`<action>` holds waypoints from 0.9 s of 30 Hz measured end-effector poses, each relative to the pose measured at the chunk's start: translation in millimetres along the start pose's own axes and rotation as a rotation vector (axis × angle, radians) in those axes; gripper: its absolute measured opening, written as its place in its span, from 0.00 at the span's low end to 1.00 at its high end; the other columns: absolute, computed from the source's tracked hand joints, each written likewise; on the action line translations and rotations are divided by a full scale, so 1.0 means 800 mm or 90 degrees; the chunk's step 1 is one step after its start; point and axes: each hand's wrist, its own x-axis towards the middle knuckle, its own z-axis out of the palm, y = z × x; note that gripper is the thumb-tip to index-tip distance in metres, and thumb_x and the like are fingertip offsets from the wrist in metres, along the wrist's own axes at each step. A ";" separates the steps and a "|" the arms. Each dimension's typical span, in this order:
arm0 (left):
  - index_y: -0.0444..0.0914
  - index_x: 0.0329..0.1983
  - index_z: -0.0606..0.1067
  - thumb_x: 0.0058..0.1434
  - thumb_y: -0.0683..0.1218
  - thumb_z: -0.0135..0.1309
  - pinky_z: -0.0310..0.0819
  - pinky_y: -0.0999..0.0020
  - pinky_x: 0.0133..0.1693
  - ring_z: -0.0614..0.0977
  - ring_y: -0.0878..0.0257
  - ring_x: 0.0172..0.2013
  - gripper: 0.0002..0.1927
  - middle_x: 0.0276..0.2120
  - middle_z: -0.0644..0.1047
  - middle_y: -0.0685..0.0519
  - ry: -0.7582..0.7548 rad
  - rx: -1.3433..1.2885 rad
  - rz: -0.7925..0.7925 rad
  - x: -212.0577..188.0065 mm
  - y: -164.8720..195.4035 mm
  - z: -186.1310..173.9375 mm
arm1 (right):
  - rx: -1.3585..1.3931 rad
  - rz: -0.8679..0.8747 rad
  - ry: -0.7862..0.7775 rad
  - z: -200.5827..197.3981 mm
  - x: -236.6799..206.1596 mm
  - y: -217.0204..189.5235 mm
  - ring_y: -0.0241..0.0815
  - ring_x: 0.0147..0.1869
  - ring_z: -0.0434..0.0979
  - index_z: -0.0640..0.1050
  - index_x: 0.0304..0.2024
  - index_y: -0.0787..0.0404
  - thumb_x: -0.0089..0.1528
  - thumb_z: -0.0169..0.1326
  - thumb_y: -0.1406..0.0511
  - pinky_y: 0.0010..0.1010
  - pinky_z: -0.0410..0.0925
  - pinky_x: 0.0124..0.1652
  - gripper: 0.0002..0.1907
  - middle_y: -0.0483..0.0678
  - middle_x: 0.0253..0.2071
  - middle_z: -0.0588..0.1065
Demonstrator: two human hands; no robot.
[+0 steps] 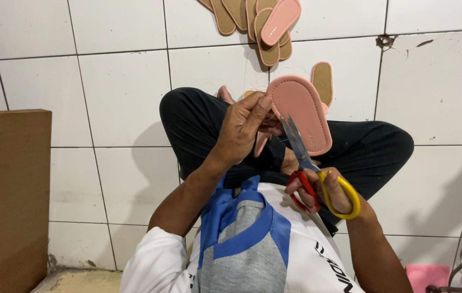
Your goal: The person sits on the floor and uses scissors to trim the edges of pink shoe insoles. They hold each insole with one hand and carefully cut along the perimeter with the other, occasionally flipping the insole to trim the other side. Trimmed pieces fall onto the floor.
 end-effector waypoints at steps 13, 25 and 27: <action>0.34 0.47 0.74 0.76 0.55 0.42 0.86 0.70 0.39 0.86 0.65 0.38 0.20 0.37 0.81 0.50 0.048 -0.047 -0.002 0.000 -0.004 0.004 | 0.008 -0.084 0.031 -0.001 -0.001 0.004 0.33 0.16 0.66 0.76 0.35 0.73 0.64 0.37 0.33 0.24 0.66 0.17 0.47 0.49 0.20 0.72; 0.33 0.47 0.74 0.78 0.55 0.43 0.86 0.69 0.40 0.85 0.65 0.35 0.20 0.35 0.81 0.49 0.015 -0.061 -0.008 -0.007 -0.012 0.005 | 0.103 -0.040 -0.047 -0.012 0.017 0.007 0.29 0.15 0.64 0.80 0.39 0.75 0.65 0.32 0.31 0.21 0.65 0.17 0.53 0.39 0.15 0.65; 0.33 0.47 0.74 0.78 0.55 0.43 0.86 0.69 0.40 0.86 0.64 0.36 0.20 0.36 0.81 0.49 0.024 -0.067 -0.002 -0.007 -0.012 0.003 | 0.034 -0.049 0.017 -0.005 0.010 -0.003 0.29 0.13 0.64 0.81 0.36 0.74 0.66 0.34 0.32 0.20 0.63 0.15 0.51 0.39 0.13 0.65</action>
